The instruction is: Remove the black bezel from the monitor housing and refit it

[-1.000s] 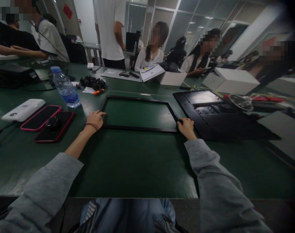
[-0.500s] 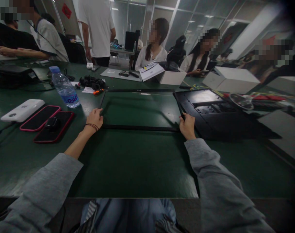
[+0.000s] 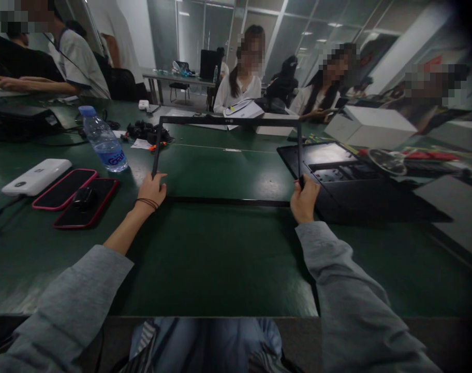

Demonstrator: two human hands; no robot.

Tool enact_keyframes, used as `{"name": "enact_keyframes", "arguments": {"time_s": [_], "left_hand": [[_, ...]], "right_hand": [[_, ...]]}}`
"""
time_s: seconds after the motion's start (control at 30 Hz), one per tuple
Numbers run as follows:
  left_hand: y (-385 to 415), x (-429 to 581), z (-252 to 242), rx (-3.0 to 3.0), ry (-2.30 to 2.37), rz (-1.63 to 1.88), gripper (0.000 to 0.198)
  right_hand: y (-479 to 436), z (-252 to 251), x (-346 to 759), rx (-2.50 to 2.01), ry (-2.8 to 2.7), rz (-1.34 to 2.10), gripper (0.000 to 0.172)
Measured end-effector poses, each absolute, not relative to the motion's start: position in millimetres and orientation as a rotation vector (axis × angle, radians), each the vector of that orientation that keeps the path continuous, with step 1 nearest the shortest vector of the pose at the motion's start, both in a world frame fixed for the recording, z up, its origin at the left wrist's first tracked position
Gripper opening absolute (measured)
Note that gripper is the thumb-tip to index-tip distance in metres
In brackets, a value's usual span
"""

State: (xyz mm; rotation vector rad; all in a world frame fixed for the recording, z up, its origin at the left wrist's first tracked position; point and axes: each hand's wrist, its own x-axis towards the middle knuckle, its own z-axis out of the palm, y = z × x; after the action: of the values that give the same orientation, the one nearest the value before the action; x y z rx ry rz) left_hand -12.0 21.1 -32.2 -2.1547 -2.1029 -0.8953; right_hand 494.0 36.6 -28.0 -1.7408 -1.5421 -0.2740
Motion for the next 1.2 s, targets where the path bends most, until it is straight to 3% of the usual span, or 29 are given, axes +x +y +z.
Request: {"name": "enact_keyframes", "arguments": {"time_s": [0.2,0.6,0.8,1.03,1.2], "left_hand": [[20.0,-8.8,-35.2,-2.131,-2.217,-0.685,0.046],[1.3,13.7,-14.6,-2.517,-2.032,-0.658,0.056],[1.1,12.1,-11.1,-2.711,-1.939,-0.623,0.032],[3.6,14.1,-9.3,-2.475,-2.126,-0.657,0.038],[4.5,13.9,-11.3,-2.389,-2.212,-0.721,0.043]], "right_hand": [[43.8,-42.8,500.5,-1.895,-1.572,-0.172,0.049],[45.4,-54.9,508.0,-2.096,-1.506,-0.026,0.040],[47.0,-54.8,510.6,-2.080,-1.486,0.004,0.043],[34.4,-28.3,517.4,-2.067,-1.215,-0.287,0.055],[26.9,-11.2,571.2,-2.065,-0.694,-0.389,0.080]]}}
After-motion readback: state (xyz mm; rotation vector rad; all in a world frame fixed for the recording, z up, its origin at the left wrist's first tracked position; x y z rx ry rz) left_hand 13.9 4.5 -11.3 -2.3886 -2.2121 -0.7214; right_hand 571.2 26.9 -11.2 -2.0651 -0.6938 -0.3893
